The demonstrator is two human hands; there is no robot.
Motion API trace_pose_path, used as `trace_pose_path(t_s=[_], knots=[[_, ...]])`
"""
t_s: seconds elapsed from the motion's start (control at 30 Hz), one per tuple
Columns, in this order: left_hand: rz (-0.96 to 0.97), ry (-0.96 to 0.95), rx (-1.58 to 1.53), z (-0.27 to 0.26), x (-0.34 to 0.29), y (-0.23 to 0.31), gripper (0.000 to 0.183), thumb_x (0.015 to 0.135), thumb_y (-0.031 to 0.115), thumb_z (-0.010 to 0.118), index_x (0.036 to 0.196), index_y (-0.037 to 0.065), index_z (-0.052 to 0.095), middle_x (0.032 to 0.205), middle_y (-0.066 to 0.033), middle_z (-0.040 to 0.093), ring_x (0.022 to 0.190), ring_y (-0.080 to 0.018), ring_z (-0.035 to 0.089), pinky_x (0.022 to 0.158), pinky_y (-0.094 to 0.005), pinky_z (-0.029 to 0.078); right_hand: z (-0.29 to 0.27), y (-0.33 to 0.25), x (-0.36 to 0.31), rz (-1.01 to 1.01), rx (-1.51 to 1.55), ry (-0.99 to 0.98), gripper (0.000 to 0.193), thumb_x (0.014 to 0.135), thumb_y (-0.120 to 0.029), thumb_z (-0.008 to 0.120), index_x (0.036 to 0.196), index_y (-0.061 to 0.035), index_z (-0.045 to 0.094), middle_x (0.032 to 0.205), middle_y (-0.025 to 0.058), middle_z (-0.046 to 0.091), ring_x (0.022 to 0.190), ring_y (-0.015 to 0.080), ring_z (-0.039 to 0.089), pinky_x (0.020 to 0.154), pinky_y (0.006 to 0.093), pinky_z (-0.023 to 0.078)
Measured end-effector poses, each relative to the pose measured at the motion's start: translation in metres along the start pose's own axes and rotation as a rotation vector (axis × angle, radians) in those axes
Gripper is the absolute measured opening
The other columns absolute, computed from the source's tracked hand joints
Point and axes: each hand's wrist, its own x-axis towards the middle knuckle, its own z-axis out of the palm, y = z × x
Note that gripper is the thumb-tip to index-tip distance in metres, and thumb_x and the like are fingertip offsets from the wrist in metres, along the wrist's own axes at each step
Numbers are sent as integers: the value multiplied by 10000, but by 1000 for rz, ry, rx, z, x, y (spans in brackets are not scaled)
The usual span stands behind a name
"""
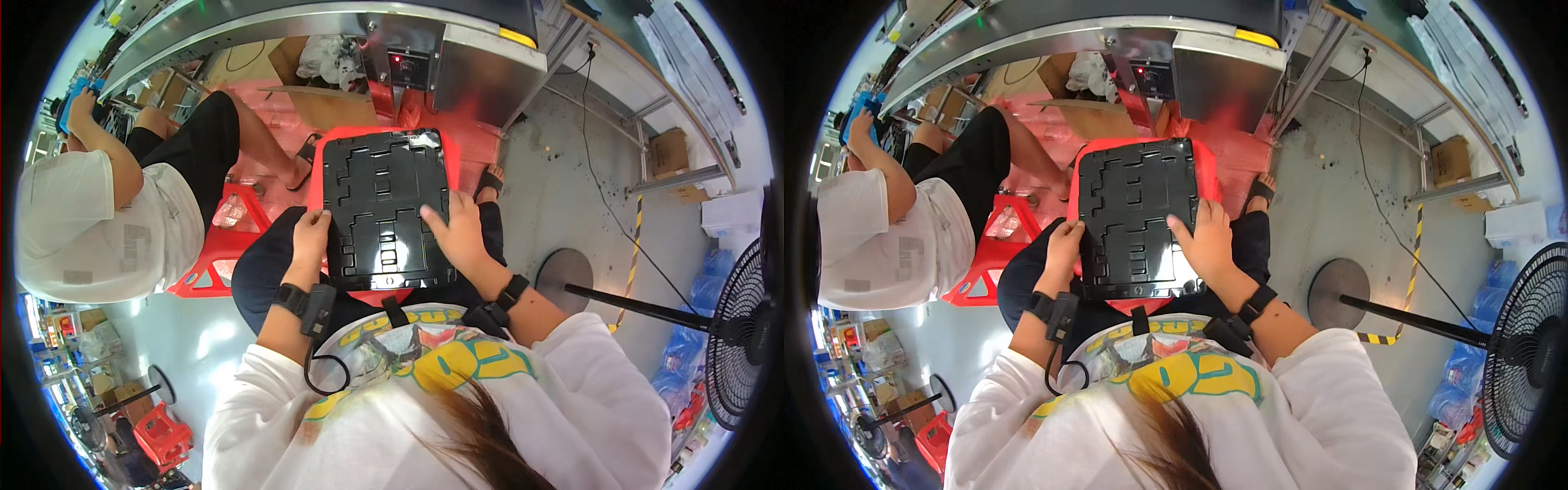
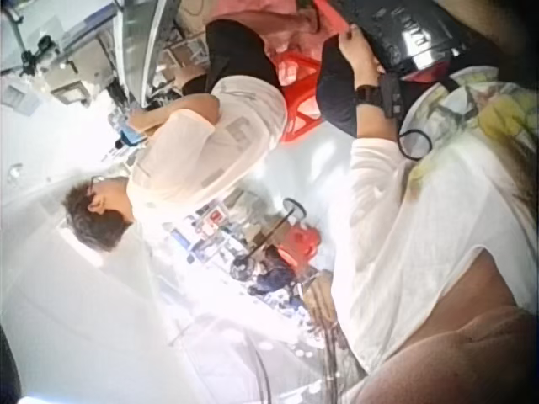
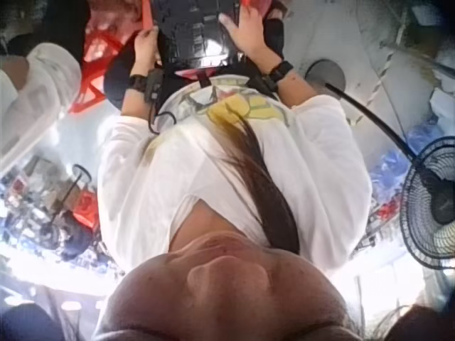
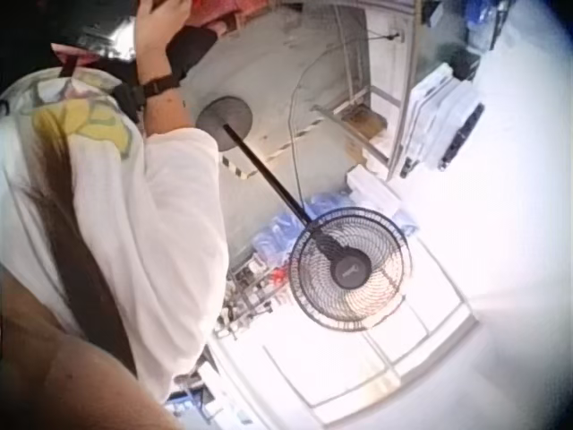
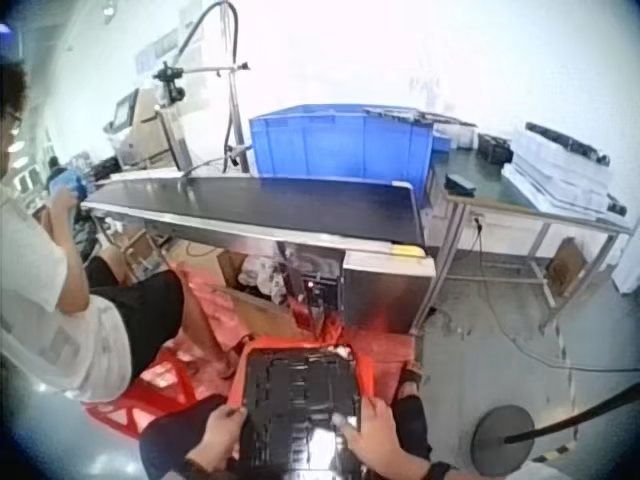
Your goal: The recorder places small blue rectangular pads into designated slots in a black plastic tray held on their lap.
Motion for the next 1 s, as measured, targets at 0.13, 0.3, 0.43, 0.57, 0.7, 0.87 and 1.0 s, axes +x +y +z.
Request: trace_pose_path(t_s=[0.13,0.3,0.43,0.57,0.7,0.87,1.0], knots=[[166,199,235,13,11,-17,406,839,284,628,1055,-51,555,852,-100,608,777,-159,570,696,-266,444,4,8,-4,236,26,-87,867,707,-484,675,1343,-19,311,1180,253,478,1104,386,473,926,428,395],[166,235,260,10,2,-2,429,817,365,617,1014,-15,593,893,-170,622,818,-297,609,750,-363,464,-12,4,5,241,216,-124,975,627,-467,740,1363,-25,278,1207,287,477,1115,383,500,923,401,417],[158,225,316,8,7,-5,388,831,357,593,951,-11,627,914,-175,614,838,-314,599,759,-375,464,-12,-6,2,257,154,-69,966,621,-447,750,1347,-4,291,1165,281,513,1100,379,517,915,393,423],[198,253,330,9,3,-4,385,834,336,589,945,-31,626,905,-199,616,840,-325,601,756,-372,462,-17,-14,4,256,181,-87,943,627,-426,752,1332,13,304,1159,288,519,1069,389,537,905,391,430],[233,254,304,8,0,-10,372,840,302,591,954,-51,620,862,-178,630,779,-290,612,737,-349,463,-14,-14,-3,256,-3,-148,853,662,-424,750,1223,91,366,1150,305,512,1064,402,532,907,392,425],[-98,-2,-223,-14,-9,-18,268,827,201,615,925,-47,633,793,-102,657,730,-164,606,668,-296,466,-15,-26,-12,219,-248,-230,669,796,-548,566,1003,84,491,921,289,576,914,427,565,790,455,444],[110,97,-110,-5,-14,-32,265,837,220,595,909,-32,634,777,-122,637,748,-204,609,709,-308,459,-16,-21,-9,261,-281,-281,715,802,-602,508,1001,84,521,858,291,599,874,411,595,758,445,471]])
